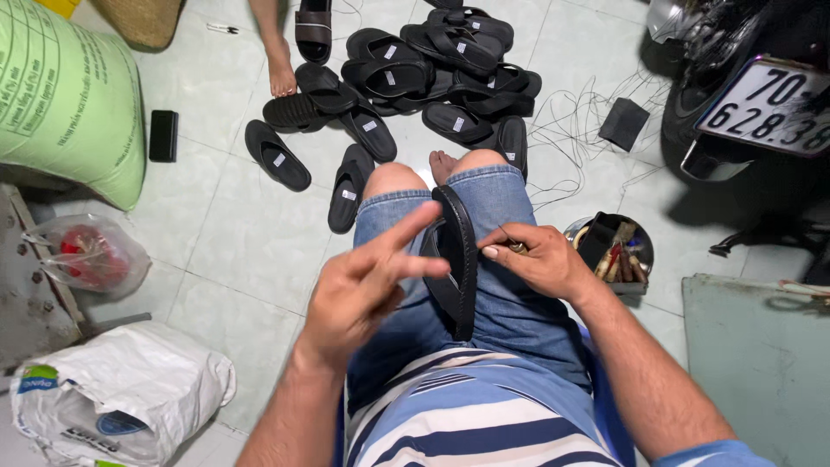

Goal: The person sits on a chair and sews a black slipper held on their lap using a needle and thread. They repeatedly push the needle through the slipper strap and pull the thread to stitch it. Another person is visible in the background sorting through a pile of similar slippers.

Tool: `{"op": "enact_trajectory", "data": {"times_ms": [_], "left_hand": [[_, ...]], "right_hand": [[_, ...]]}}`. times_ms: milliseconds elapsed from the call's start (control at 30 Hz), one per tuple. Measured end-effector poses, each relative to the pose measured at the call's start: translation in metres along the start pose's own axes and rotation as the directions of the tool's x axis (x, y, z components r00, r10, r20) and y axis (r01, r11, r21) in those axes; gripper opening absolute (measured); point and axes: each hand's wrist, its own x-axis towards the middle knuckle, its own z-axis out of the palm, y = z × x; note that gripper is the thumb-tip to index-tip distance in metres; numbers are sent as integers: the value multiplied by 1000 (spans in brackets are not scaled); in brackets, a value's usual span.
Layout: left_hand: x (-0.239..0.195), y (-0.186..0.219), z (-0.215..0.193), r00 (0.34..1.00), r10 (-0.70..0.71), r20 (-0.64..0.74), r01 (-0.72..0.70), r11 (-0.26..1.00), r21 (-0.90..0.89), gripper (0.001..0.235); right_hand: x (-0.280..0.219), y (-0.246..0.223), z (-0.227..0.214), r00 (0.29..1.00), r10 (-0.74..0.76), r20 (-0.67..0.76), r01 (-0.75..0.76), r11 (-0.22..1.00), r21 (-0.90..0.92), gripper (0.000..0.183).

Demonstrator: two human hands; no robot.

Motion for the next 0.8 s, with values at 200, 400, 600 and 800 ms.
{"op": "enact_trajectory", "data": {"times_ms": [200,400,600,800], "left_hand": [[20,-33,8,938,-245,-246,324,366,873,55],[25,-112,-38,862,-387,-327,487,811,323,29],[9,-90,-30,990,26,-137,113,427,897,38],[10,-83,-44,992,125,-31,-59,652,756,12]], "right_hand": [[0,-3,-2,1000,13,11,-13,998,54,12],[-4,7,2,998,-63,-11,62,998,-16,11],[-5,-41,-8,989,99,113,-74,977,-200,12],[-5,-117,-24,965,86,250,-2,948,-317,44]]}}
